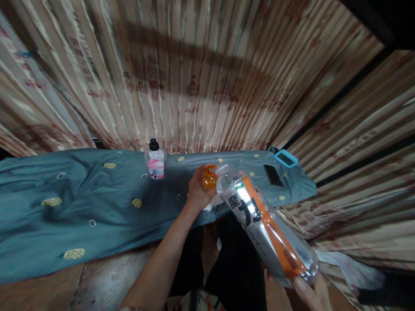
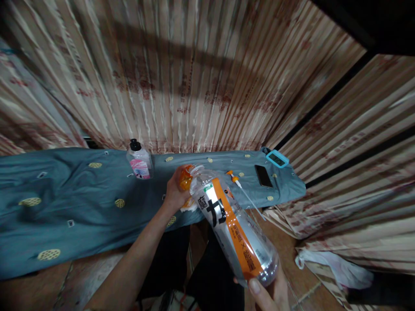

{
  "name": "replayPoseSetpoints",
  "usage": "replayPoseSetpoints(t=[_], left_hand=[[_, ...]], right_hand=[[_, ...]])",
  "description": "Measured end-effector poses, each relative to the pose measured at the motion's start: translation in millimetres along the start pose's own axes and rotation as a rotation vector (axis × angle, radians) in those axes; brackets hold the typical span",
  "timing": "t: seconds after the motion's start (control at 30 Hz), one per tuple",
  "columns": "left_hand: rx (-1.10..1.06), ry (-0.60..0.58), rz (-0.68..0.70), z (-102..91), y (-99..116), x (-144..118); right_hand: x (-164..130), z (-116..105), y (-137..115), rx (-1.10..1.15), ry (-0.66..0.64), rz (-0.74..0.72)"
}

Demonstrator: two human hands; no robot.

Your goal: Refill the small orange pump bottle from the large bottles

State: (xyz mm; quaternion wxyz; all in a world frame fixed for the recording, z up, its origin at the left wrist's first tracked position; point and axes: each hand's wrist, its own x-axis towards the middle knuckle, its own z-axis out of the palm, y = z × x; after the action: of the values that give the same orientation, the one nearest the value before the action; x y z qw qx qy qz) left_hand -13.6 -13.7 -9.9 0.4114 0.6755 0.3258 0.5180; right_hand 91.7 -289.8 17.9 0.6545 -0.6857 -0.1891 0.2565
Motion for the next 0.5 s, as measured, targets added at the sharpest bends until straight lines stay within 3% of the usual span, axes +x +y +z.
replayPoseSetpoints(t=[0.17, 0.5], left_hand=[[0.079, 0.0, 0.005, 0.4, 2.0, 4.5], [0.091, 0.0, 0.025, 3.5, -4.1, 10.4]], right_hand=[[8.7, -3.8, 7.5, 0.079, -0.115, 0.043], [29.3, 19.6, 1.1, 0.237, -0.238, 0.049]])
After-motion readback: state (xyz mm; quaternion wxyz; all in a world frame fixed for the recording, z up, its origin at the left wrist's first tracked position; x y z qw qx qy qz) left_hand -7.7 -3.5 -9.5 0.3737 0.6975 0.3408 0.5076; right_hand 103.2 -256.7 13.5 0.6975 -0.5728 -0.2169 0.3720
